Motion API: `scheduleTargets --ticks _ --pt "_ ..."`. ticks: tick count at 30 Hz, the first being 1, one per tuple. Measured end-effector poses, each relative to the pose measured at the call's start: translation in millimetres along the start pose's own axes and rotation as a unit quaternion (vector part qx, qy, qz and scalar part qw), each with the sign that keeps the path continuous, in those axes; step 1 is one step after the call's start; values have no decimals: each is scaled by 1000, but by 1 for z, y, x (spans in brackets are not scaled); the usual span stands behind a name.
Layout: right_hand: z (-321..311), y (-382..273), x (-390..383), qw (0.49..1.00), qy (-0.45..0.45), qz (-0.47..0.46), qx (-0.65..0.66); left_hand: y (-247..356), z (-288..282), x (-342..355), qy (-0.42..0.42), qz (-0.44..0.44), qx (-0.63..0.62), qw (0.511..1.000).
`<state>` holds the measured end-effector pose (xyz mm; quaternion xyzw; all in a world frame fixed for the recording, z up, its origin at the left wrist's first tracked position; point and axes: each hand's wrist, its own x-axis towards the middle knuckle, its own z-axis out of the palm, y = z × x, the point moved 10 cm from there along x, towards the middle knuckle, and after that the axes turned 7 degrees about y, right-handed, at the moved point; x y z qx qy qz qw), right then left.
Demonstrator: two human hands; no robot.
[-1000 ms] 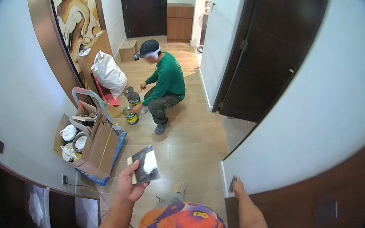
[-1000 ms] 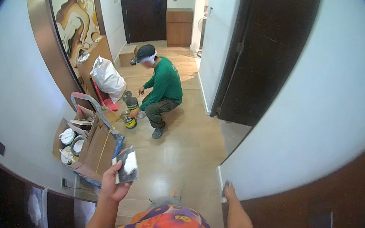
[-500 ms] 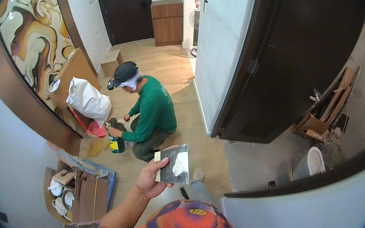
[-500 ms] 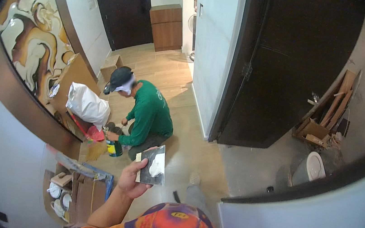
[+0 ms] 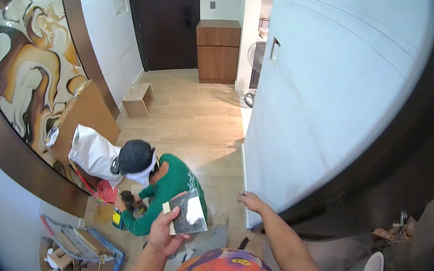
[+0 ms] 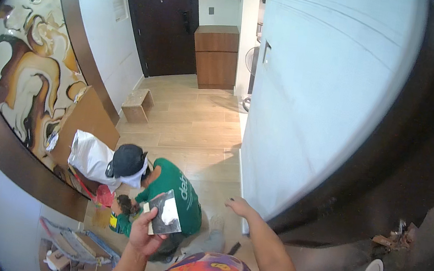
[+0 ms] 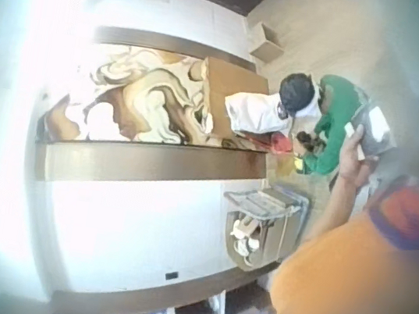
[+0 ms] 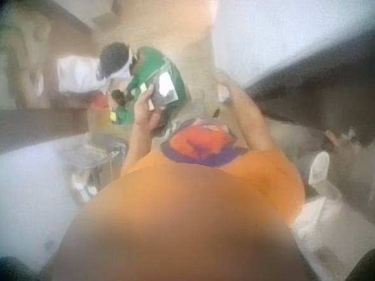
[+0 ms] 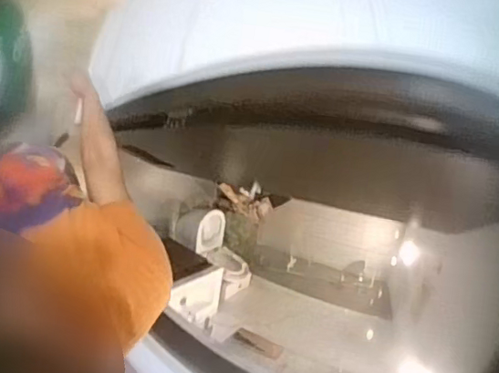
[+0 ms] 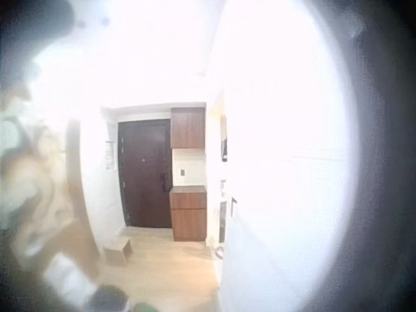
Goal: The person uses a small brush to apply dark paint along the top edge of a wooden wall panel while standing on a ladder. They repeatedly dip the brush into a small paint container and continue painting the trim. Later, the person descends the ladder, walks to a sink, rinses the brush, and returns to the work area.
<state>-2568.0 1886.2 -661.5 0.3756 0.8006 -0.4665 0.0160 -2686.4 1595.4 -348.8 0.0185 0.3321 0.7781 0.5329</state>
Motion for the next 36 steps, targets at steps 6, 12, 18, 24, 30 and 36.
scheduleTargets --ticks 6,12,18,24,30,36 --pt "-42 -52 175 993 -61 -101 -18 47 27 184 11 53 -65 996" --pt "-88 1 280 981 -164 100 -31 137 44 313 36 108 -36 993" --pt "-135 39 405 961 -179 211 0 214 44 459 36 190 -18 981" --pt "-198 -17 632 974 -156 165 17 289 59 645 117 175 -68 975" --pt "-266 -152 804 982 -147 6 -115 383 66 778 247 134 -111 953" --pt "-297 -234 919 998 -66 3 17 460 78 965 128 52 40 990"
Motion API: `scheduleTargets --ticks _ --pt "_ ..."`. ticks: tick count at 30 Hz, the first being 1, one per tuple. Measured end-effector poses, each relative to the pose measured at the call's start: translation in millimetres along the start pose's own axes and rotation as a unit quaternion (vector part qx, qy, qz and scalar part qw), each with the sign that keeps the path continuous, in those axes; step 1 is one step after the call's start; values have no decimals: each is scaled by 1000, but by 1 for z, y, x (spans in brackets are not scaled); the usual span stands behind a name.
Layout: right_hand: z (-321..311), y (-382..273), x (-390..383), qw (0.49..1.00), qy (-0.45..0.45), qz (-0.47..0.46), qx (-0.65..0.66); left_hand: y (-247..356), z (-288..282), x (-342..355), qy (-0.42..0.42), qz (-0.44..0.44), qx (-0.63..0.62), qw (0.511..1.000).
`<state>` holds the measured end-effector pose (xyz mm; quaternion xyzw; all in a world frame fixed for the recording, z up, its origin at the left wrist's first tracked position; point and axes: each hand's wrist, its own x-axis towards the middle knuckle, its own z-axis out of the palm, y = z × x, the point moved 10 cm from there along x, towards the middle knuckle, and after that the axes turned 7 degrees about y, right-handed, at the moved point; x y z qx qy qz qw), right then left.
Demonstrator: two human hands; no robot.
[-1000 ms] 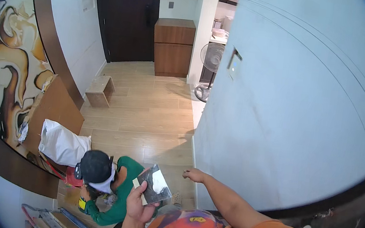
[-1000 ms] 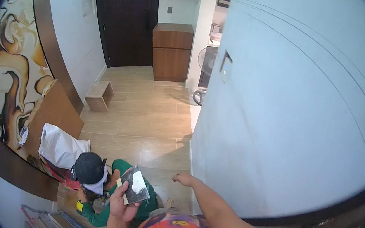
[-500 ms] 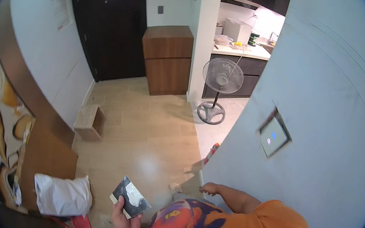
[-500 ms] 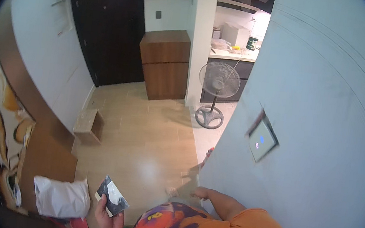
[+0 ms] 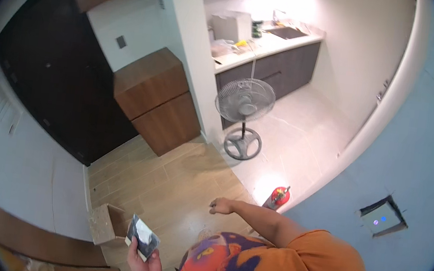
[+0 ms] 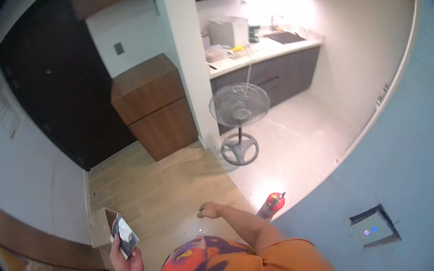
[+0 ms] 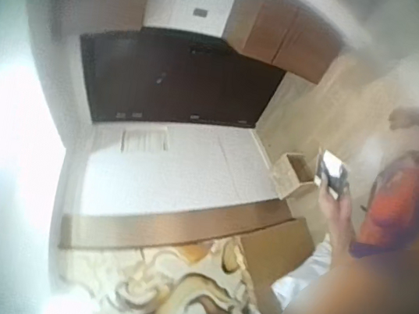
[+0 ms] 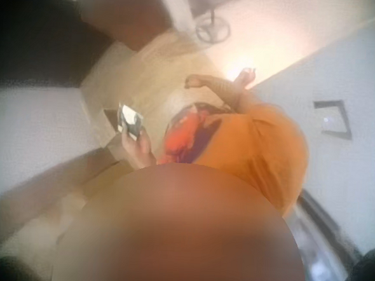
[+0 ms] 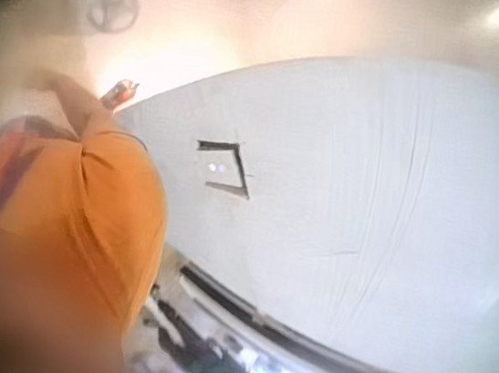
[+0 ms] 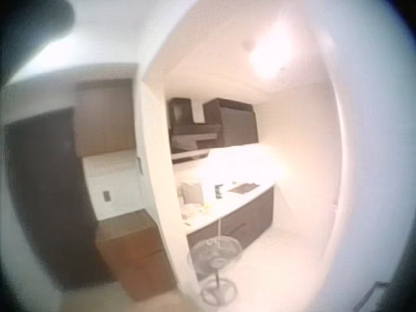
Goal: The person uses a small brush to apply dark paint along the top edge of a wooden wall panel while standing on a ladder. They repeatedly dip the brush into a small paint container and continue painting the trim. Later, the person descends the ladder, walks to a sink, rinses the brush, and returns to the work area.
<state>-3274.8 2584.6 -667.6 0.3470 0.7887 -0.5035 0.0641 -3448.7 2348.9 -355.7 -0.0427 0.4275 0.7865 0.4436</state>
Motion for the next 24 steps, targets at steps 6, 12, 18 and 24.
scheduleTargets --ticks 6,12,18,24 --pt "-120 98 18 957 279 73 -19 54 135 145 -139 -39 67 987" --pt "-176 244 -114 690 509 193 477 -13 247 210 -207 -143 121 960" --pt "-209 352 -184 421 596 222 647 -159 393 234 -301 -254 165 904" --pt "-270 433 -230 336 593 206 703 -289 569 273 -294 -274 171 899"
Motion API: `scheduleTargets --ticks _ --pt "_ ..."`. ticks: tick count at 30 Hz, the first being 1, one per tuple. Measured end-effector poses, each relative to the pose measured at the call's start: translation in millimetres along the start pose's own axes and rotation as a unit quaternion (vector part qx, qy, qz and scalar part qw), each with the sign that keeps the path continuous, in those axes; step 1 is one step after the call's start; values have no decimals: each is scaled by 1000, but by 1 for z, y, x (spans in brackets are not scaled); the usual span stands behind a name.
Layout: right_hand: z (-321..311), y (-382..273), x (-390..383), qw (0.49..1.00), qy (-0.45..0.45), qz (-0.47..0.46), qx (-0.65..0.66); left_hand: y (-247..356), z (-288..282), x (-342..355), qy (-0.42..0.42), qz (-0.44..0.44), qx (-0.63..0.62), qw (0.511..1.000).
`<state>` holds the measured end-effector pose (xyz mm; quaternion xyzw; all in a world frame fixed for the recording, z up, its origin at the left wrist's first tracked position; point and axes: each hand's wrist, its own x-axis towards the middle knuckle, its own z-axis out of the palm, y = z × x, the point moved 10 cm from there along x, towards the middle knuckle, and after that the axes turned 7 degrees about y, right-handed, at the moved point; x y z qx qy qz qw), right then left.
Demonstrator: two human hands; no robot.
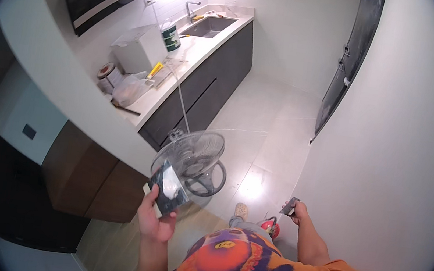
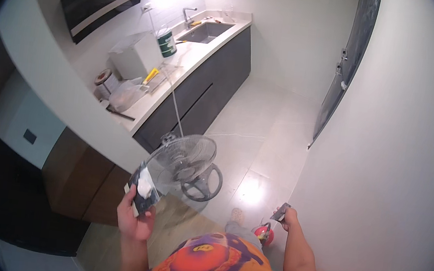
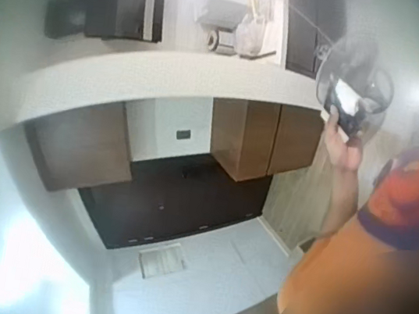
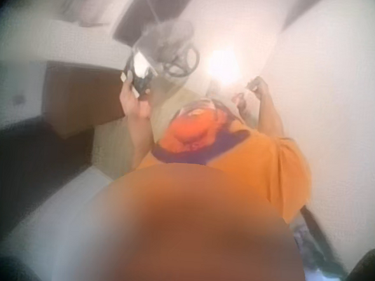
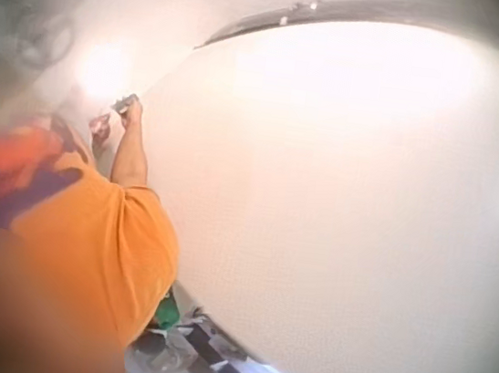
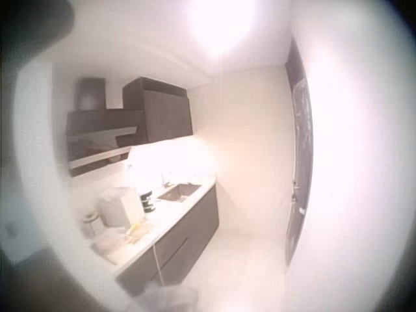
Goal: The person uses a small brush to apply dark paint along the top edge of a wooden wall panel while standing on a ladder. They repeatedly dip the brush into a small paint container and continue painting the trim. Later, the person descends the ladder, walks to a sink, rinses the brush, and returns to the work area.
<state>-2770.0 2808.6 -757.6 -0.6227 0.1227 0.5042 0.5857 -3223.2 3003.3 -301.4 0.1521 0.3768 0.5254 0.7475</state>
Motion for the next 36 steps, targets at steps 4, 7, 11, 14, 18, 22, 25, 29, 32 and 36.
scheduleTargets --ticks 4,7,11,14,18,22,25,29,32,36 --pt "37 -100 16 997 -39 -52 46 -9 90 107 -63 -17 10 998" --pt "69 -181 29 994 -17 -90 64 -22 146 180 -94 -18 38 995" --pt "130 -256 45 985 -80 -125 91 -50 202 275 -90 -30 66 993" --pt "176 -319 77 981 -103 -146 83 -69 238 353 -88 -28 81 992" --pt "234 -396 136 983 -119 -133 33 -81 264 455 -71 -8 36 997" --pt "264 -470 192 989 -80 -114 -46 -87 285 558 -27 27 -8 999" --pt "308 -534 224 974 -149 -144 -89 -81 307 620 -13 57 -3 998" --pt "358 -600 284 980 -121 -144 -71 -59 315 684 50 125 -8 991" --pt "432 -634 338 965 -170 -134 -150 -52 297 719 155 152 -21 976" --pt "569 -669 406 918 -253 -128 -278 -70 278 746 245 167 -97 950"
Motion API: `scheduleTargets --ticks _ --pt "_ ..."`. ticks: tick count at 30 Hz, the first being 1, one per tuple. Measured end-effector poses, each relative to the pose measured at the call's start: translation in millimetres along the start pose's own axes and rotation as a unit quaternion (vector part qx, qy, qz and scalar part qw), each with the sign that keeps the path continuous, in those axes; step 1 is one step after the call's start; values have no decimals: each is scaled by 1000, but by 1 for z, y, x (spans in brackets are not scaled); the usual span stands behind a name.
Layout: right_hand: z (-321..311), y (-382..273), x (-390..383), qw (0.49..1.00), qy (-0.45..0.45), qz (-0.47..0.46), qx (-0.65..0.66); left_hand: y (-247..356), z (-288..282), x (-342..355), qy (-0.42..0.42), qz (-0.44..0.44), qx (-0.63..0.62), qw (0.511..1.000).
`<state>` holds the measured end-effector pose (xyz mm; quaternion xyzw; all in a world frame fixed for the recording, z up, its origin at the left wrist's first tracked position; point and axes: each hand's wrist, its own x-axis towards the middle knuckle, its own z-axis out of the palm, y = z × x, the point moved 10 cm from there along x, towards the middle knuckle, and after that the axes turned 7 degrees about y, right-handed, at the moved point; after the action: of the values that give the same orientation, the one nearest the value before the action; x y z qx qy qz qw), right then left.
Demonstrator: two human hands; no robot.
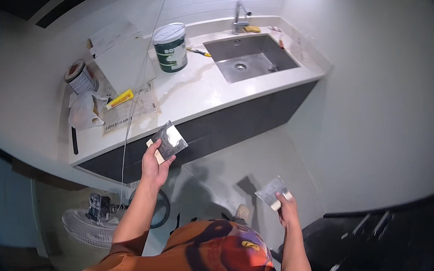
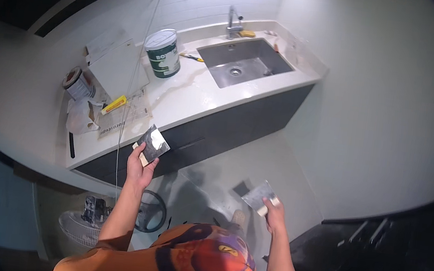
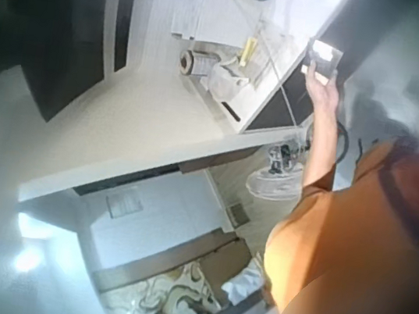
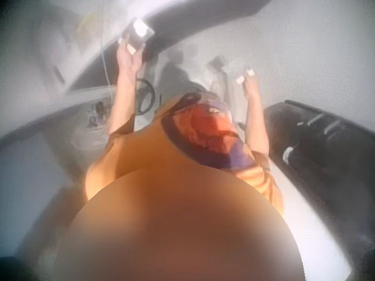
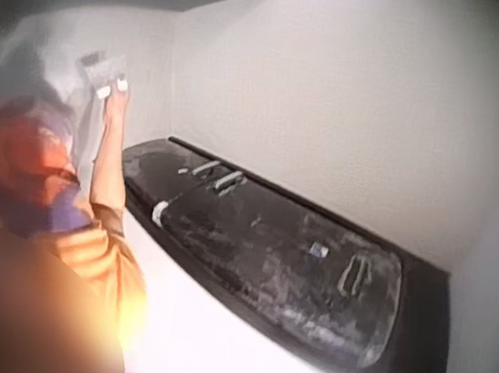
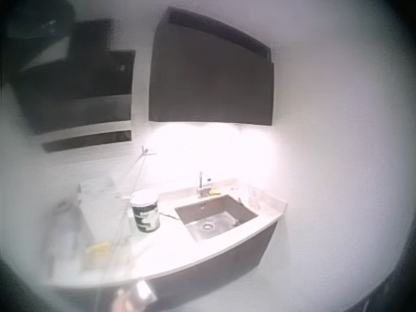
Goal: The person uses a small brush to apply dark paint along the top edge of a wooden wall panel while standing on a ladder. They repeatedly dip the brush into a small paint container and continue painting the trim. Later, the person descends the ladder, walks to a sink, rinses the brush, and returns to the work area.
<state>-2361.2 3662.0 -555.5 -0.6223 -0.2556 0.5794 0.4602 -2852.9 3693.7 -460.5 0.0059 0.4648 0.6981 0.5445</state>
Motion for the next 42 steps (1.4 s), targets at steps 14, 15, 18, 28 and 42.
scheduleTargets --ticks 14,15,18,28,42 --pt "362 -34 210 980 -161 112 43 -16 14 88 170 73 -76 980" --pt "376 -31 217 981 -157 114 24 -12 13 105 199 58 -71 976" --pt "386 -30 238 979 -136 142 -58 10 19 150 214 64 -79 972" --pt "398 -106 361 944 -156 43 -289 29 33 223 195 54 -20 979" --pt "590 -198 435 644 -443 -284 -555 -71 83 277 261 58 166 949"
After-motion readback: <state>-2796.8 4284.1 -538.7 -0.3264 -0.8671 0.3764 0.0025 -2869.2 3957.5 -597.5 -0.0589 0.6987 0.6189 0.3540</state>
